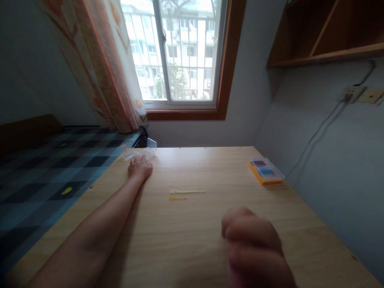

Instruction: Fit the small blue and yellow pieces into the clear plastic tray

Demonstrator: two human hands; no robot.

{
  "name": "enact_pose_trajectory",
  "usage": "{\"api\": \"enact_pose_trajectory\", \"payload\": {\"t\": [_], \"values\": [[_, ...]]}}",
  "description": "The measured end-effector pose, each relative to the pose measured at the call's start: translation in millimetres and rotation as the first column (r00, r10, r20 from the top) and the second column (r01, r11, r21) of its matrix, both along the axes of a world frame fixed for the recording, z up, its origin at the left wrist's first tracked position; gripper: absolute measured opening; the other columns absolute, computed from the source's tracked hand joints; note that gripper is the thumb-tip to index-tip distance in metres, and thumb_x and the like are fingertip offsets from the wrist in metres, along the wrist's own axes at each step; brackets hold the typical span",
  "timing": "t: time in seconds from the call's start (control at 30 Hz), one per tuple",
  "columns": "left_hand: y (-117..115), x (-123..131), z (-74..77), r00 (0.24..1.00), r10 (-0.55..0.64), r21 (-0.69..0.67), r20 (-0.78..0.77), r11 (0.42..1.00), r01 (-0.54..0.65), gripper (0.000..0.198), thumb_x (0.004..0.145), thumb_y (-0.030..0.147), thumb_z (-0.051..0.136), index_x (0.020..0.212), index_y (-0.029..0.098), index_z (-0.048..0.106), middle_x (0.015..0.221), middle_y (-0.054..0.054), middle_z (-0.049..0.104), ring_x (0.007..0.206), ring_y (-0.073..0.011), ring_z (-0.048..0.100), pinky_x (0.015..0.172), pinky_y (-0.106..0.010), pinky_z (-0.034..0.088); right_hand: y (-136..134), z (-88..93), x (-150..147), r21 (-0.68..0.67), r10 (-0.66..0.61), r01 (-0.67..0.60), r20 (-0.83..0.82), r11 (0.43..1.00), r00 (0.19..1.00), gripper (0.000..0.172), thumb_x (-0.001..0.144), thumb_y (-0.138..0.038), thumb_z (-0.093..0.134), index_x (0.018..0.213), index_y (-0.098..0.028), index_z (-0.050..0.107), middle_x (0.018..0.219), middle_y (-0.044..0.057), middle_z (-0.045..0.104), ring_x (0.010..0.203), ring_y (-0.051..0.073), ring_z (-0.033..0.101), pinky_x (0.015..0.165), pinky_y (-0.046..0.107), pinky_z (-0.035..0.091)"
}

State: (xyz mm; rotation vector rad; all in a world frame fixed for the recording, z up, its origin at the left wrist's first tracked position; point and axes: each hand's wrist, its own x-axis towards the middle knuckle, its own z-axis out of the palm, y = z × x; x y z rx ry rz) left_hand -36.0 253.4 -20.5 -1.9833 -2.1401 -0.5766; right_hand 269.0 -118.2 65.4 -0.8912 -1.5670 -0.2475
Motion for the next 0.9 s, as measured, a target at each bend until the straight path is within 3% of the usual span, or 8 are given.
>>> {"api": "enact_pose_trajectory", "payload": {"t": [0.03,0.07,0.2,0.33,0.57,0.73,0.9], "values": [[2.2,-0.4,0.2,1.000,-0.004,0.000,0.002,1.000,0.004,0.050,0.099,0.044,0.061,0.141,0.018,0.053,0.148,-0.013,0.049,0.136,-0.0334,0.046,0.109,-0.055,0.043,21.8,-3.1,-0.4,0.148,0.014,0.008,-0.145,0.989,0.989,0.023,0.100,-0.051,0.044,0.098,-0.032,0.057,0.086,0.007,0.051,0.074,0.024,0.056,0.052,0.041,0.046],[4.1,-0.8,0.6,1.000,-0.008,-0.001,0.005,1.000,0.008,0.049,0.099,0.043,0.061,0.140,0.018,0.054,0.147,-0.013,0.049,0.136,-0.0335,0.046,0.109,-0.055,0.043,42.0,-7.3,0.1,0.162,0.034,-0.004,-0.184,0.987,0.982,0.019,0.101,-0.043,0.046,0.098,-0.028,0.057,0.088,0.007,0.053,0.075,0.023,0.056,0.055,0.041,0.049],[8.9,-2.0,3.1,0.999,-0.036,0.008,0.015,0.999,0.036,0.040,0.098,0.035,0.055,0.134,0.018,0.061,0.151,-0.016,0.045,0.136,-0.0369,0.043,0.105,-0.053,0.045,89.6,-29.6,6.1,0.061,-0.010,0.013,-0.053,0.998,0.999,0.012,0.100,-0.020,0.048,0.099,-0.023,0.059,0.089,0.007,0.058,0.079,0.020,0.059,0.064,0.036,0.050],[10.0,-1.8,6.0,0.997,-0.078,0.035,0.021,0.996,0.077,0.035,0.093,0.028,0.051,0.121,0.018,0.072,0.152,-0.017,0.045,0.133,-0.0394,0.042,0.102,-0.052,0.046,93.5,-45.1,6.4,-0.019,0.027,-0.025,0.117,0.999,0.993,0.018,0.095,-0.011,0.050,0.103,-0.022,0.061,0.089,0.006,0.062,0.080,0.019,0.062,0.067,0.033,0.052],[2.7,2.9,13.5,0.987,-0.159,0.109,0.023,0.982,0.155,0.031,0.094,0.028,0.047,0.103,0.016,0.074,0.147,-0.015,0.053,0.129,-0.0390,0.042,0.103,-0.052,0.044,100.4,-55.2,6.6,-0.074,0.037,-0.028,0.125,0.997,0.992,0.019,0.093,-0.009,0.053,0.100,-0.022,0.065,0.086,0.006,0.066,0.078,0.019,0.063,0.067,0.032,0.052],[-26.0,11.1,21.0,0.972,-0.232,0.201,0.034,0.954,0.220,0.026,0.096,0.027,0.049,0.099,0.017,0.072,0.146,-0.014,0.053,0.134,-0.0371,0.041,0.112,-0.054,0.034,105.5,-61.5,10.6,-0.090,0.033,-0.021,0.127,0.996,0.991,0.018,0.094,-0.010,0.053,0.099,-0.022,0.066,0.086,0.006,0.067,0.080,0.020,0.063,0.070,0.033,0.053],[-87.6,28.2,28.3,0.932,-0.363,0.274,0.020,0.898,0.344,0.025,0.099,0.030,0.047,0.095,0.019,0.070,0.140,-0.014,0.057,0.135,-0.0340,0.043,0.119,-0.055,0.026,103.8,-62.1,9.1,-0.078,0.025,-0.015,0.132,0.997,0.991,0.018,0.095,-0.014,0.054,0.102,-0.022,0.068,0.089,0.007,0.067,0.082,0.020,0.063,0.071,0.034,0.053]]}}
